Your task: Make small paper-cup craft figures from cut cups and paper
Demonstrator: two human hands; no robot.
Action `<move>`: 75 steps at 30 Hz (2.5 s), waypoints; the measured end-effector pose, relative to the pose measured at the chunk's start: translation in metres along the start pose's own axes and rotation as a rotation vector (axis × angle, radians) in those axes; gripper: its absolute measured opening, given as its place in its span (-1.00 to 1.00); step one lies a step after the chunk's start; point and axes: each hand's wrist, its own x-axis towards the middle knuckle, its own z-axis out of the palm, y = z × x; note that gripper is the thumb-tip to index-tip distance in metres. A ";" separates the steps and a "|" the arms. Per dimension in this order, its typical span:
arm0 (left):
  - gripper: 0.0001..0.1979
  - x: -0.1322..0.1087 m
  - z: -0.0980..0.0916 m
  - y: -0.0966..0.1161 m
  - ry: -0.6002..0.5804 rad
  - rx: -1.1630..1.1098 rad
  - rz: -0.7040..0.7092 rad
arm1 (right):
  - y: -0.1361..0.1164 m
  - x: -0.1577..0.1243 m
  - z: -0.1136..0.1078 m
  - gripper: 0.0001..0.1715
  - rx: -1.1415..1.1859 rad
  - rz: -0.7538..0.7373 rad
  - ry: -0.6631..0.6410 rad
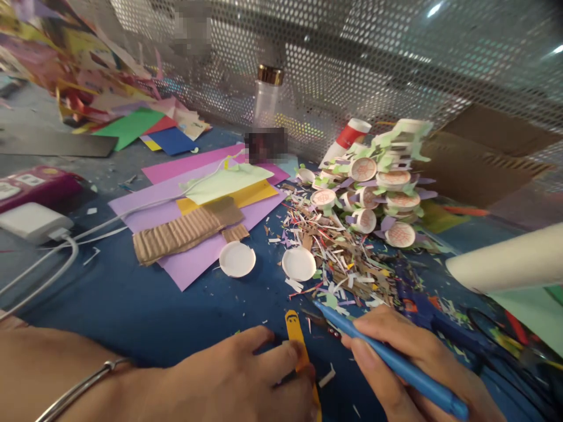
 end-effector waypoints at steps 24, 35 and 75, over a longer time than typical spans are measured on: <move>-0.85 0.033 -0.049 -0.023 0.366 -0.020 -0.217 | 0.044 0.006 -0.032 -0.52 -0.434 -0.222 -0.410; -0.72 0.037 -0.036 -0.051 0.611 -0.540 -0.405 | 0.004 0.013 -0.034 -0.77 -0.411 -0.158 -0.443; -0.67 0.041 -0.006 -0.045 0.637 -1.255 -0.557 | -0.002 0.060 0.027 -0.75 0.963 0.646 -0.032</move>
